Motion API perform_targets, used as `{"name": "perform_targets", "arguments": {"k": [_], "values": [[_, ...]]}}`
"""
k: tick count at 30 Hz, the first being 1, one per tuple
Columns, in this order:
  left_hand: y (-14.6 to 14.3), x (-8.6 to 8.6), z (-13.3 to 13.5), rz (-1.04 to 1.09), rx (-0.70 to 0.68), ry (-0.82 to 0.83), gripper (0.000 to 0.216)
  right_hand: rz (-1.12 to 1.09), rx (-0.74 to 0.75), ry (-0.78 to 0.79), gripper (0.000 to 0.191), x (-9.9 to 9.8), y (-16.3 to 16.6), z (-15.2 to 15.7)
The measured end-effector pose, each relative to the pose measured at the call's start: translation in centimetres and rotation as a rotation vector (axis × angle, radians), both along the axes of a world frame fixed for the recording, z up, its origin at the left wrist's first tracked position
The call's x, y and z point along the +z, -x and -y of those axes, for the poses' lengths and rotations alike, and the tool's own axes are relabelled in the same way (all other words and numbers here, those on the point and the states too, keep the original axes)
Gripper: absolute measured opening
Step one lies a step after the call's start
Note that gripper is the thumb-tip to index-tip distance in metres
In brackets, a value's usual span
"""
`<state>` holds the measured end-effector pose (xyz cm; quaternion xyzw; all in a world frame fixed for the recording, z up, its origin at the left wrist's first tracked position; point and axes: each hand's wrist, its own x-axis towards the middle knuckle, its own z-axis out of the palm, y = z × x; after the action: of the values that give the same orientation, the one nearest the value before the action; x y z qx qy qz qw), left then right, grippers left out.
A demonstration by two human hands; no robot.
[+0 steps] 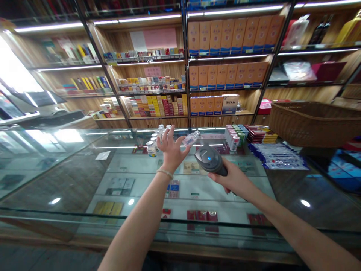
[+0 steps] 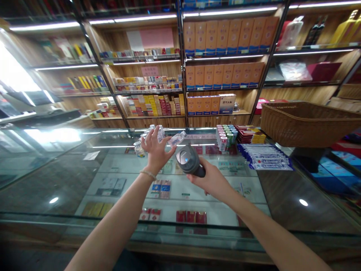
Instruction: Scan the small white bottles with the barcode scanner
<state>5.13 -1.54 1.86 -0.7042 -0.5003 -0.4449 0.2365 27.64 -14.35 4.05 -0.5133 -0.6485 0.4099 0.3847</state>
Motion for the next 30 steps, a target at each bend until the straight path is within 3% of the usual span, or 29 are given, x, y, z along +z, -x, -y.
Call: {"name": "perform_targets", "arguments": {"k": [4, 8, 11, 14, 19, 23, 26, 30], "values": [[-0.09, 0.11, 0.11, 0.010, -0.008, 0.026, 0.032, 0.004, 0.002, -0.013, 0.048, -0.08, 0.02, 0.01], [-0.13, 0.03, 0.00, 0.025, -0.014, 0.027, 0.031, 0.033, -0.018, -0.013, 0.028, 0.11, 0.21, 0.10], [-0.09, -0.08, -0.12, 0.020, -0.007, 0.030, 0.033, 0.063, -0.021, -0.019, 0.023, 0.13, 0.27, 0.15], [-0.05, -0.09, -0.15, 0.007, -0.003, 0.024, 0.033, 0.066, -0.024, -0.031, 0.028, 0.04, 0.22, 0.15], [-0.06, 0.03, -0.09, -0.001, 0.008, 0.023, 0.031, 0.047, -0.040, -0.061, 0.052, 0.18, 0.15, 0.18], [-0.07, -0.01, -0.14, 0.000, 0.000, 0.023, 0.031, 0.080, -0.036, -0.093, 0.050, 0.25, -0.02, 0.09], [-0.04, -0.07, -0.25, 0.005, -0.006, 0.024, 0.032, 0.182, -0.045, -0.164, 0.052, 0.24, -0.34, -0.17], [0.01, 0.00, -0.32, 0.000, -0.001, 0.010, 0.032, 0.511, -0.102, -0.277, 0.054, 0.70, -0.70, -0.66]]}}
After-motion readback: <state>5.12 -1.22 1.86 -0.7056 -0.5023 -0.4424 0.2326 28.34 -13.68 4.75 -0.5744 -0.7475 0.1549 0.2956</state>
